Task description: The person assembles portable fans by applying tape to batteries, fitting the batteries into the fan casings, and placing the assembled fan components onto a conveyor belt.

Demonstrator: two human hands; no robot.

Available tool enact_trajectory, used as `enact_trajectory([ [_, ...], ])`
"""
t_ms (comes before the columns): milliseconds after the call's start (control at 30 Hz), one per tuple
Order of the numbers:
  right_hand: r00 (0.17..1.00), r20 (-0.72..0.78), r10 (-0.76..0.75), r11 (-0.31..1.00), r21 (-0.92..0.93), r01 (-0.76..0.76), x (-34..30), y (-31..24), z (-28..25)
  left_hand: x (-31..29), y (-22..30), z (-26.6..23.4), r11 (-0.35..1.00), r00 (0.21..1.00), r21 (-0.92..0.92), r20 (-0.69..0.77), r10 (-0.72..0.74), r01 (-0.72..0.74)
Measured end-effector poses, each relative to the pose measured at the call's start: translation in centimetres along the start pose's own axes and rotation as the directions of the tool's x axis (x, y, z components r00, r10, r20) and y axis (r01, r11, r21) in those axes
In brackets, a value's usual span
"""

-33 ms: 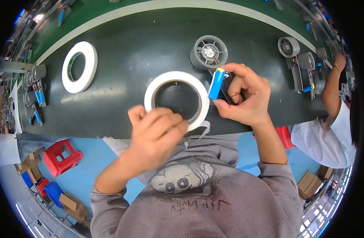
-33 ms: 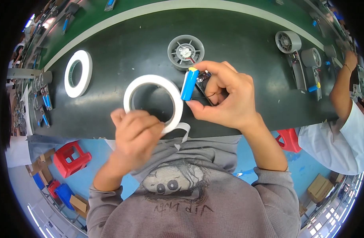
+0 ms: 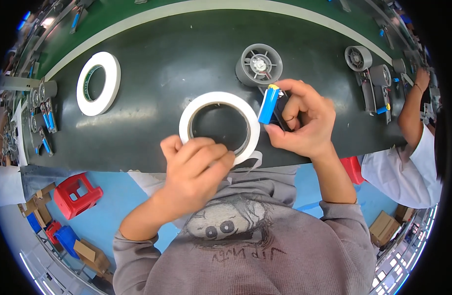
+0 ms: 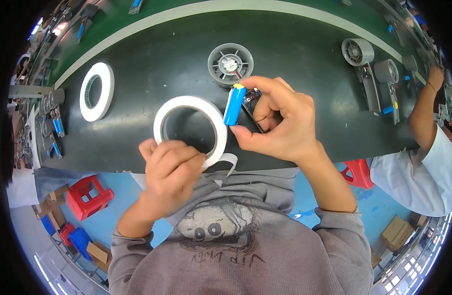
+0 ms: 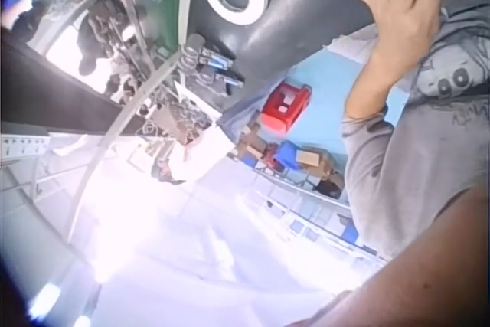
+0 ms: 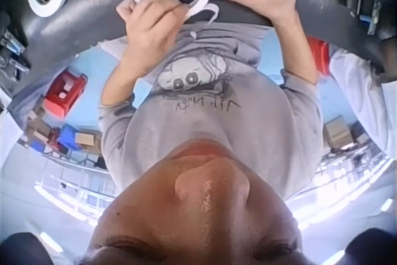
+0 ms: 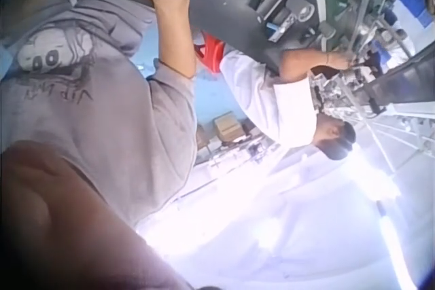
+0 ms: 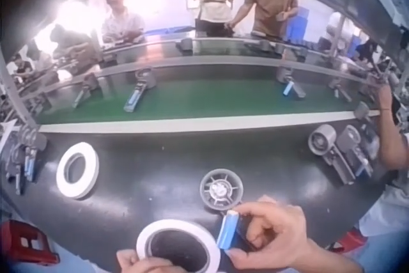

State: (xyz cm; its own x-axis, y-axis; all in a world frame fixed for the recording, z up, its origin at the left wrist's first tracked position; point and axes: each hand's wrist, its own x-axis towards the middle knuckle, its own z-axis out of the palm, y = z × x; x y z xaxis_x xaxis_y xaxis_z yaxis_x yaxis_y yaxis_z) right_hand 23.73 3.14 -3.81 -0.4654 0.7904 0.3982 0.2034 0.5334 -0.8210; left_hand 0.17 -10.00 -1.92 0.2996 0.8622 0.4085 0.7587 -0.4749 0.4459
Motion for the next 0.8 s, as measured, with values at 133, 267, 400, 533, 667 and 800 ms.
enact_trajectory([
  [133,0.999,0.012,0.033,0.999,0.019,-0.033,-0.5,-0.2,0.1,-1.4,1.2,0.1,0.999,0.998,0.007,-0.054,-0.032,0.033],
  [267,0.991,0.051,0.124,0.98,0.148,-0.13,-0.8,-0.1,0.1,-2.1,1.2,-0.2,0.998,0.997,0.055,-0.076,0.026,-0.022],
  [400,0.969,-0.043,0.245,0.942,0.246,-0.227,-0.5,-0.7,0.1,-2.7,0.9,-0.5,0.978,0.982,-0.093,-0.042,0.184,-0.187],
  [533,0.988,0.01,0.156,0.88,0.454,-0.144,-0.7,0.1,-0.6,-3.0,0.4,-1.2,0.997,0.996,0.013,-0.057,0.073,-0.073],
  [667,0.97,0.096,0.225,0.791,0.564,-0.24,-0.8,-0.3,-1.0,0.9,-1.9,-3.0,0.98,0.98,0.058,-0.079,-0.184,0.188],
  [800,0.954,0.212,0.211,0.844,0.452,-0.287,-1.0,-1.2,-1.6,8.7,-3.4,-0.3,0.994,0.965,0.03,-0.244,-0.094,0.104],
])
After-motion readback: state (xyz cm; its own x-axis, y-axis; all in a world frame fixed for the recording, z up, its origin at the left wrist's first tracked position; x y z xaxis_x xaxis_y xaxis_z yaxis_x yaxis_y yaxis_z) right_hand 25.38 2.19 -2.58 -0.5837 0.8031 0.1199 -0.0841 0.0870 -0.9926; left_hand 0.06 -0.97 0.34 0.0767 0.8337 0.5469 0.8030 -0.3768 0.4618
